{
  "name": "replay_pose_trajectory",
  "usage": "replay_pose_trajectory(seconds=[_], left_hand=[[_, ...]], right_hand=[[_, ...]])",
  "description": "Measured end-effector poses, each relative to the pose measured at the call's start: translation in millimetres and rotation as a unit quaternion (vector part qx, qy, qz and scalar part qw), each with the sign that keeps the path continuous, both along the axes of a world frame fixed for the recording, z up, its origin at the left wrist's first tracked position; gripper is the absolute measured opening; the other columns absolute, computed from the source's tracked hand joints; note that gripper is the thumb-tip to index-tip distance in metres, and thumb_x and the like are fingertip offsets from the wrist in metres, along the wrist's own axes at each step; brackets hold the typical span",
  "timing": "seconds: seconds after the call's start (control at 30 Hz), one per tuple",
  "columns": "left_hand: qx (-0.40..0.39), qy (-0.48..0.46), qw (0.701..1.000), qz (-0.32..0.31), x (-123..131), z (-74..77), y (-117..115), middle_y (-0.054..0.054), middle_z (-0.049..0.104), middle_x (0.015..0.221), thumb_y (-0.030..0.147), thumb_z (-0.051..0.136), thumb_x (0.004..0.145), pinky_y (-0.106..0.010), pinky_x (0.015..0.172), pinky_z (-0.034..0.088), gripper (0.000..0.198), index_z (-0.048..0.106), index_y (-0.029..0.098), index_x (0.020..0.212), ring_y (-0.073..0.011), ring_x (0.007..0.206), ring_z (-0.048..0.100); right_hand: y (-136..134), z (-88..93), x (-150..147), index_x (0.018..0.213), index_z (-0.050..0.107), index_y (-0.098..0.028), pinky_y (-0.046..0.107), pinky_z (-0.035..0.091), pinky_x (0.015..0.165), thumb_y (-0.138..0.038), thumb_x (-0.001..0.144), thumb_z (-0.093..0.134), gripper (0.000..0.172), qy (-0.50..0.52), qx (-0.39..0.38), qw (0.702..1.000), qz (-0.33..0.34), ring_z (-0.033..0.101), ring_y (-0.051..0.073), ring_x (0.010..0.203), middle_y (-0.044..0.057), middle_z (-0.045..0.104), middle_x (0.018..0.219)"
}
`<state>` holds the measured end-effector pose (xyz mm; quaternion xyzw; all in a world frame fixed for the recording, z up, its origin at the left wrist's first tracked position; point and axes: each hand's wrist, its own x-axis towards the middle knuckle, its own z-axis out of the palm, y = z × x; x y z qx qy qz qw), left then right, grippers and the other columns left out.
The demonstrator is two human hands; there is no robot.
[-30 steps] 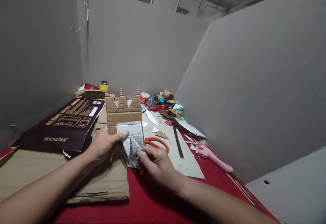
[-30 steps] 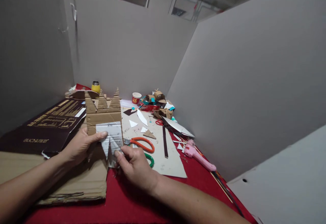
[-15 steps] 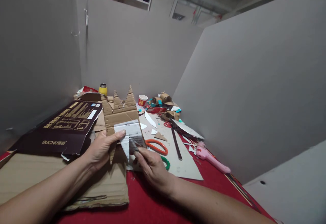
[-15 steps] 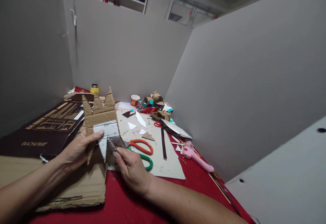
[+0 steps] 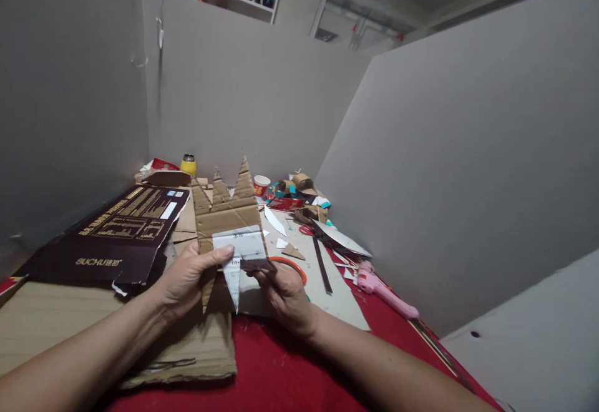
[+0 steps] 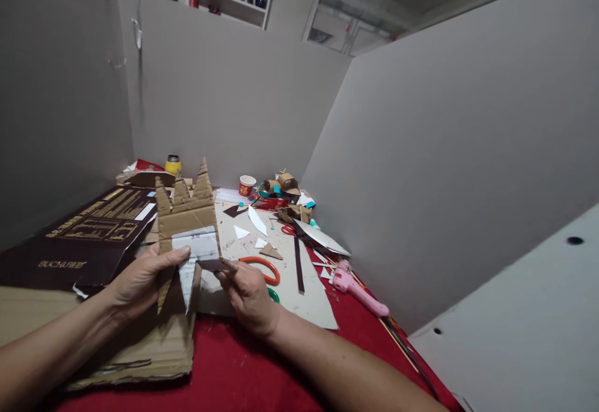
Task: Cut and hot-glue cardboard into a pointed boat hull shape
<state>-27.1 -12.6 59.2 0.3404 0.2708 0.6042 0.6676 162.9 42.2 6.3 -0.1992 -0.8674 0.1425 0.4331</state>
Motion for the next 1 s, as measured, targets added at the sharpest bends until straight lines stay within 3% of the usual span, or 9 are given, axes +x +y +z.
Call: replay_pose_trajectory(seconds=[0.13,0.3,0.4,0.53,0.7,0.8,0.9,1.0], left_hand=[[0.005,-0.004,1.000,-0.004,-2,2.8,0,-0.012,0.077,0.096,0.011,0.072,0.077,-0.030,0.073,0.060,0.041,0.067,0.014,0.118,-0.0224,0.080,0.073],[0.016,-0.011,0.997,0.080,-15,13.2,6,-0.009,0.078,0.088,0.006,0.068,0.077,-0.024,0.067,0.060,0.028,0.072,0.013,0.104,-0.0185,0.073,0.073],[0.023,-0.010,0.994,0.106,-22,16.9,7,-0.008,0.078,0.082,0.005,0.066,0.077,-0.021,0.064,0.059,0.021,0.073,0.012,0.095,-0.0156,0.067,0.072],[0.035,-0.003,0.994,0.107,-24,17.5,6,-0.008,0.078,0.082,0.007,0.068,0.076,-0.022,0.066,0.059,0.016,0.073,0.012,0.090,-0.0152,0.067,0.071],[0.044,0.022,0.994,0.097,-24,18.7,3,-0.007,0.078,0.083,0.011,0.072,0.073,-0.023,0.062,0.058,0.014,0.072,0.013,0.087,-0.0154,0.067,0.071],[0.047,0.035,0.994,0.095,-24,18.8,3,-0.008,0.078,0.082,0.012,0.074,0.072,-0.025,0.063,0.058,0.017,0.072,0.013,0.088,-0.0180,0.069,0.072],[0.052,0.035,0.994,0.094,-27,17.6,4,-0.008,0.078,0.083,0.013,0.074,0.071,-0.026,0.063,0.059,0.020,0.071,0.012,0.091,-0.0190,0.070,0.073],[0.057,0.024,0.993,0.102,-30,16.4,5,-0.008,0.078,0.085,0.014,0.074,0.072,-0.028,0.067,0.060,0.024,0.070,0.013,0.095,-0.0196,0.070,0.073]], right_hand=[[7,1.9,3,0.099,0.066,-0.021,0.028,0.051,0.070,-0.033,0.099,0.036,0.033,-0.063,-0.021,0.998,-0.014,0.066,0.018,0.076,0.007,0.071,0.084],[20,19.4,27,0.113,0.062,-0.017,0.039,0.047,0.087,-0.028,0.091,0.051,0.027,-0.183,-0.054,0.976,-0.107,0.062,0.026,0.097,0.015,0.068,0.106],[23,31.4,49,0.104,0.067,-0.017,0.034,0.047,0.076,-0.022,0.087,0.052,0.023,-0.287,-0.077,0.948,-0.114,0.062,0.024,0.084,0.012,0.067,0.094],[16,44.4,64,0.103,0.066,-0.019,0.029,0.044,0.066,-0.011,0.080,0.048,0.030,-0.376,-0.094,0.916,-0.103,0.061,0.020,0.074,0.008,0.067,0.086],[6,54.7,54,0.104,0.062,-0.019,0.029,0.042,0.069,-0.012,0.066,0.057,0.039,-0.443,-0.100,0.885,-0.105,0.060,0.023,0.086,0.008,0.066,0.100],[9,53.1,46,0.093,0.061,-0.017,0.028,0.036,0.056,-0.019,0.062,0.063,0.031,-0.474,-0.112,0.861,-0.148,0.058,0.022,0.070,0.008,0.065,0.084],[11,49.0,41,0.086,0.060,-0.017,0.027,0.029,0.053,-0.022,0.062,0.065,0.026,-0.479,-0.107,0.856,-0.163,0.056,0.022,0.064,0.007,0.064,0.076],[6,47.3,44,0.084,0.059,-0.017,0.029,0.031,0.055,-0.023,0.068,0.061,0.017,-0.469,-0.093,0.861,-0.172,0.057,0.023,0.066,0.009,0.065,0.077]])
